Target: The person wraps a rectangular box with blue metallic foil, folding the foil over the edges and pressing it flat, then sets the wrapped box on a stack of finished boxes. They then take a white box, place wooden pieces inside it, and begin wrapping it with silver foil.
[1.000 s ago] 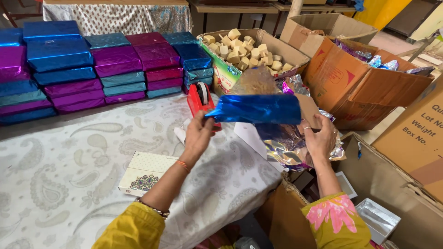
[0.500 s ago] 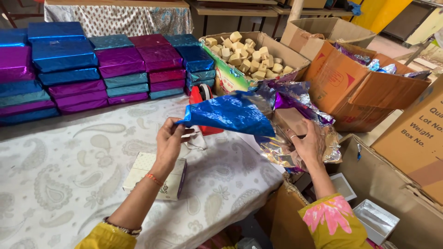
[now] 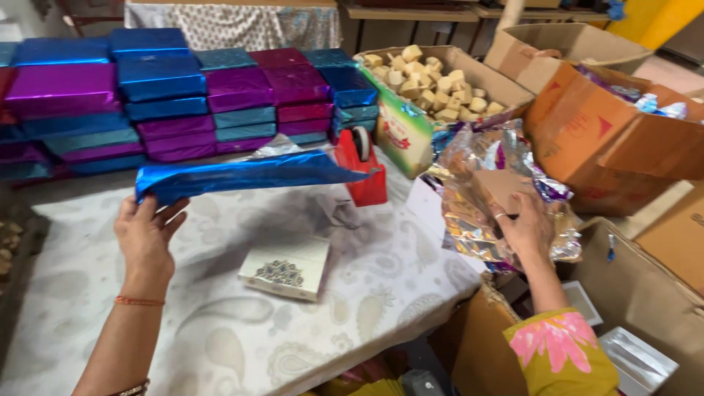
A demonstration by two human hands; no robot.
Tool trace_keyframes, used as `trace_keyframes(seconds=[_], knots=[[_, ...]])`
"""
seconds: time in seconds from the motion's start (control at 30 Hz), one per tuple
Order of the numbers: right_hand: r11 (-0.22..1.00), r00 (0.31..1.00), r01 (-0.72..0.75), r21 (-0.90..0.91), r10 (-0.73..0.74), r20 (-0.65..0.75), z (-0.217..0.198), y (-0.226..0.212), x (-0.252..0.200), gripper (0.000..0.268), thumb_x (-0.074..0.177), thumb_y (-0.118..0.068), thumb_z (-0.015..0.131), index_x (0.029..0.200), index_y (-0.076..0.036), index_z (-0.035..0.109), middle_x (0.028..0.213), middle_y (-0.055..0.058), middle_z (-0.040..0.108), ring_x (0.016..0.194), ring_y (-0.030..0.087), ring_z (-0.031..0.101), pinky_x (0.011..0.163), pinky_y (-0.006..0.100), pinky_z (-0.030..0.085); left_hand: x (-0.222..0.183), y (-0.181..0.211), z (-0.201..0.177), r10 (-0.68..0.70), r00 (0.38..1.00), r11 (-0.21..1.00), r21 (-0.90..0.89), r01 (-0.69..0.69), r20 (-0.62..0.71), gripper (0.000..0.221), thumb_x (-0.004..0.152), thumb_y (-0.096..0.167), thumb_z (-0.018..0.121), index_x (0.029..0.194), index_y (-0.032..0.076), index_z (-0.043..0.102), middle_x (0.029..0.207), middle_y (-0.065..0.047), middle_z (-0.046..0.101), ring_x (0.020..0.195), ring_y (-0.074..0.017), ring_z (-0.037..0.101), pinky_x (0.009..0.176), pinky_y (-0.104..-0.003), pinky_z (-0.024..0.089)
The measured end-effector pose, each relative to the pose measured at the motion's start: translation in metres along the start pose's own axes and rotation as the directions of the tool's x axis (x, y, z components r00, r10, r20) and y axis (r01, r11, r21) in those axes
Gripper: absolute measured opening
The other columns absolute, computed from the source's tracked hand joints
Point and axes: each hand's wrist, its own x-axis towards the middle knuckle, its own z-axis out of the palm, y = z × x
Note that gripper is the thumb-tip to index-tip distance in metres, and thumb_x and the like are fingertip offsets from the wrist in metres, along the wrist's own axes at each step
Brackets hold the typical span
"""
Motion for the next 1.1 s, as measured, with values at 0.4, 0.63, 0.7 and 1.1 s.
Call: trace_keyframes(seconds=[0.4, 0.63, 0.7, 1.1], knots=[[0.994, 0.99, -0.099, -0.043, 0.103, 0.095, 0.006, 0.002, 0.013, 0.061, 0.089, -0.051, 0.075, 0.131, -0.008, 0.066, 0.138, 0.019, 0.059, 0.128, 0.04, 0.052, 0.103, 0.052, 0.038, -0.017, -0.046, -0.132, 0.285, 0.928, 0.91, 0.372, -0.184, -0.24, 0.011, 0.102, 0.011, 0.069, 0.104, 0.006, 0.06, 0.098, -0.002, 0.066, 0.083, -0.0089, 0.063, 0.066, -0.026, 0.056], [0.95, 0.913, 0.313, 0.011, -0.298, -0.277, -0.055, -0.16, -0.014, 0.043, 0.098, -0.033, 0.08, 0.13, -0.008, 0.065, 0.145, 0.017, 0.057, 0.144, 0.041, 0.047, 0.123, 0.05, 0.036, -0.03, -0.05, -0.126, 0.362, 0.923, 0.786, 0.573, -0.229, -0.128, 0.006, 0.094, 0.006, 0.069, 0.098, 0.004, 0.064, 0.088, -0.003, 0.067, 0.077, -0.0116, 0.059, 0.069, -0.028, 0.05], [0.852, 0.895, 0.446, 0.275, -0.422, -0.144, -0.058, -0.21, -0.026, 0.043, 0.089, -0.031, 0.079, 0.125, -0.012, 0.067, 0.14, 0.013, 0.06, 0.139, 0.038, 0.051, 0.117, 0.05, 0.04, -0.034, -0.049, -0.124, 0.447, 0.894, 0.667, 0.676, -0.314, -0.025, 0.013, 0.089, 0.0, 0.065, 0.101, 0.004, 0.068, 0.088, -0.005, 0.07, 0.082, -0.0129, 0.062, 0.076, -0.031, 0.05], [0.573, 0.514, 0.662, 0.483, -0.816, 0.264, -0.001, -0.382, -0.133, 0.076, 0.077, -0.052, 0.079, 0.138, -0.013, 0.054, 0.148, 0.02, 0.044, 0.14, 0.042, 0.035, 0.113, 0.056, 0.027, -0.049, -0.031, -0.105, 0.228, 0.971, 0.74, 0.661, -0.122, -0.076, 0.009, 0.092, 0.012, 0.07, 0.097, 0.005, 0.07, 0.09, -0.008, 0.076, 0.083, -0.0148, 0.069, 0.076, -0.031, 0.055]])
